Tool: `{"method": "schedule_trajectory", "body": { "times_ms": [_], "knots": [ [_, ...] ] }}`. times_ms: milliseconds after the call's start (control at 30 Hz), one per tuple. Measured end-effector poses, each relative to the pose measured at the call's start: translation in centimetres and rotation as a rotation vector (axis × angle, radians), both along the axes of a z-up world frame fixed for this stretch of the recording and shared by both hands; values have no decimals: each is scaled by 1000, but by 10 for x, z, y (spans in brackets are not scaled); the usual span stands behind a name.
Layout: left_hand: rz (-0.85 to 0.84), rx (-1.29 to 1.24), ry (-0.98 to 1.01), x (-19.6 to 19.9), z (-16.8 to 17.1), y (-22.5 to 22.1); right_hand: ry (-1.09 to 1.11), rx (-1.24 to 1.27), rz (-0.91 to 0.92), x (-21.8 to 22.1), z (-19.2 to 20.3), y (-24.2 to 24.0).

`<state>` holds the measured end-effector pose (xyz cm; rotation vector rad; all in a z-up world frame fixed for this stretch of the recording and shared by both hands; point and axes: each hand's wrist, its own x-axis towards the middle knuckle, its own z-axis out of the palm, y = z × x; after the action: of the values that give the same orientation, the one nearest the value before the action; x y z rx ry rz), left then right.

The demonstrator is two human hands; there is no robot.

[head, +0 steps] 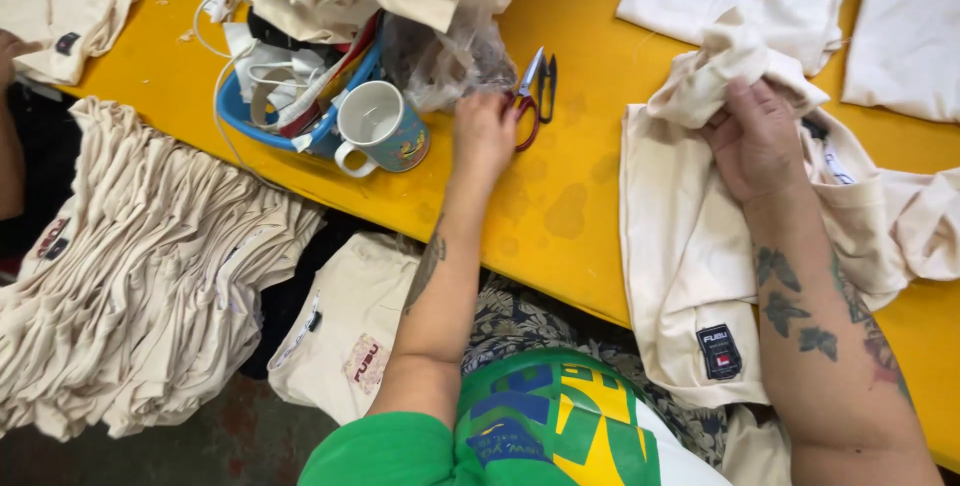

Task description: Trimming loose threads from white t-shirts using small scissors and inspecting the garments for quality.

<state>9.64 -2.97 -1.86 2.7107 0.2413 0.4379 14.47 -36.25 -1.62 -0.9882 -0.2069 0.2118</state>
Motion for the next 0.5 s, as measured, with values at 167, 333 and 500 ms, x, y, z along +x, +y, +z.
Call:
{"method": "schedule_trajectory", "body": {
  "times_ms": [167, 333, 500],
  "knots": [
    [-66, 182, -158, 24, -17, -17, 22, -94, 68, -18, 6, 18],
    [-98, 290, -142, 86, -52, -47, -2, -164, 102, -20, 7, 16],
    [-76, 372, -122, 139, -89, -85, 44, -230, 8, -14, -1, 18]
  ]
}}
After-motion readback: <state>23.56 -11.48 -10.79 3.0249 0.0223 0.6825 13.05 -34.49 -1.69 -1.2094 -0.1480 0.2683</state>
